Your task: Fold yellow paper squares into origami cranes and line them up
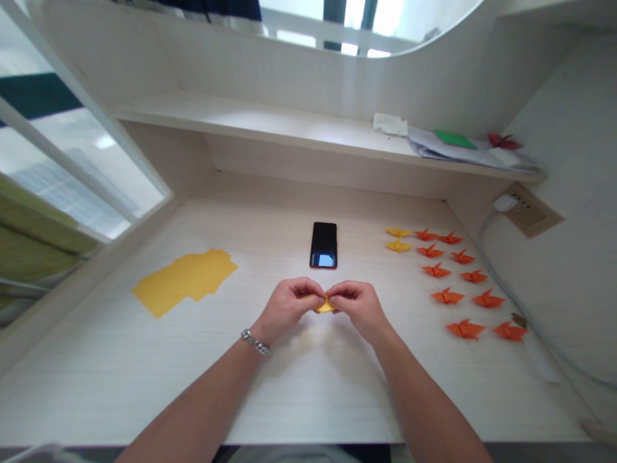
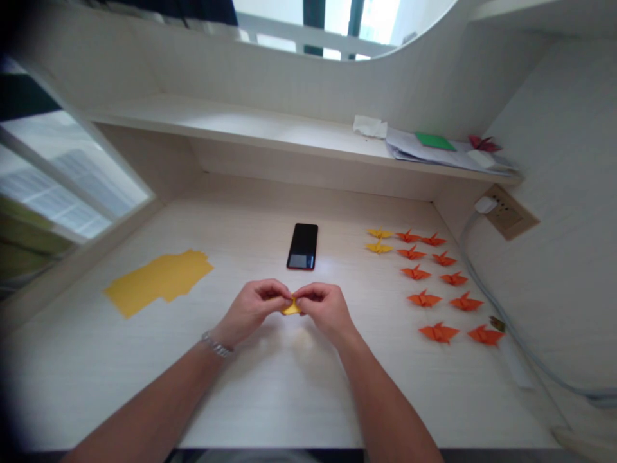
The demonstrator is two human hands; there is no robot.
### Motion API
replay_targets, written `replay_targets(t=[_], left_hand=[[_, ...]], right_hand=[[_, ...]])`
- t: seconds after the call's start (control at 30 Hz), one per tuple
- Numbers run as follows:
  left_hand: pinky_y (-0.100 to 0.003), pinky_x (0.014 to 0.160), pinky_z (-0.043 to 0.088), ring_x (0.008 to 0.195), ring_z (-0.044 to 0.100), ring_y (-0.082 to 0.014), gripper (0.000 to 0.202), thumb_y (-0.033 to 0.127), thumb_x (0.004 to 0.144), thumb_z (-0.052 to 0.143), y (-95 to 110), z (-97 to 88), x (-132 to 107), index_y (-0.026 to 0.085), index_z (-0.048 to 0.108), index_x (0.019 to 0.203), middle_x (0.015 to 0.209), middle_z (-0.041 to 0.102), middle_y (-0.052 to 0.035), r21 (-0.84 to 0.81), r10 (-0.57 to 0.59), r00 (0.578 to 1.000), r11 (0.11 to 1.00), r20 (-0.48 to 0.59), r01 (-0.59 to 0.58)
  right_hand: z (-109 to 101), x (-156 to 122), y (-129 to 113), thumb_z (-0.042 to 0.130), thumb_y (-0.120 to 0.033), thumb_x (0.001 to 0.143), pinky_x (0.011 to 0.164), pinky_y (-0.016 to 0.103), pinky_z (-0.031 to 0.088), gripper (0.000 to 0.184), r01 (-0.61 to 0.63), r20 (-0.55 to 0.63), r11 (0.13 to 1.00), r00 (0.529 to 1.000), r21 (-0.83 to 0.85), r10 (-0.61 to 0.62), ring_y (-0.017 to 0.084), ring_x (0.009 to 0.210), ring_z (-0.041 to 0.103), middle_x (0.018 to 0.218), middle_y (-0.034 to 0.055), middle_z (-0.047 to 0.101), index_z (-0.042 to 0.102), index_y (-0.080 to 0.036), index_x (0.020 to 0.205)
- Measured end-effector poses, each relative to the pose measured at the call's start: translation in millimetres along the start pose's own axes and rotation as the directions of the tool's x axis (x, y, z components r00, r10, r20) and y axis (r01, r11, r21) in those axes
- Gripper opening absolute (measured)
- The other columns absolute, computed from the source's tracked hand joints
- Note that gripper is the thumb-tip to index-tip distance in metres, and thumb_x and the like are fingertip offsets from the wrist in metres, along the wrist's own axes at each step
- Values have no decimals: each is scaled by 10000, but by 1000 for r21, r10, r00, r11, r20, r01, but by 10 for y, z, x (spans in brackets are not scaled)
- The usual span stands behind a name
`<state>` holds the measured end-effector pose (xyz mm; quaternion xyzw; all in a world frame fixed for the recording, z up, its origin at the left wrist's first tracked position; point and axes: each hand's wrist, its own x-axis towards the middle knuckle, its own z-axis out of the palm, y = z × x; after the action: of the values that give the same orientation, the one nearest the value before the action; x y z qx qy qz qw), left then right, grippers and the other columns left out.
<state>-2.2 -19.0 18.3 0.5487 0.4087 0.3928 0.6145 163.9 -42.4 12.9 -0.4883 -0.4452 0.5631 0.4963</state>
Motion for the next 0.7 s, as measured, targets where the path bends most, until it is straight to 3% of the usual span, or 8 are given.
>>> replay_targets(t=[0.3, 0.5, 0.7], left_hand=[[-230, 638, 509, 662, 631, -141, 56, 165, 670, 706, 6, 21, -10, 150, 706, 724, 702, 693, -30, 17, 7, 1000, 1000, -9, -6], [-225, 634, 515, 647, 630, -132, 77, 155, 675, 703, 17, 15, -15, 129, 702, 748, 705, 693, -32, 29, -15, 1000, 999, 4, 15], [-254, 662, 544, 708, 653, -157, 116, 153, 702, 680, 0, 9, -4, 117, 706, 809, 765, 706, -51, -70, -84, 996, 994, 21, 85]], right_hand=[[-8, 6, 33, 758, -319, 625, 526, 243, 500, 197, -77, -3, 996, 997, 43, 78, 151, 594, 636, 659, 41, 695, 738, -158, 737], [-20, 19, 55, 766, -286, 616, 531, 241, 489, 187, -63, 9, 998, 998, 33, 62, 137, 571, 613, 650, 39, 688, 734, -145, 734], [-45, 21, 42, 727, -264, 664, 535, 250, 471, 138, -8, 18, 1000, 1000, -20, 9, 132, 557, 587, 641, 34, 675, 725, -145, 734]])
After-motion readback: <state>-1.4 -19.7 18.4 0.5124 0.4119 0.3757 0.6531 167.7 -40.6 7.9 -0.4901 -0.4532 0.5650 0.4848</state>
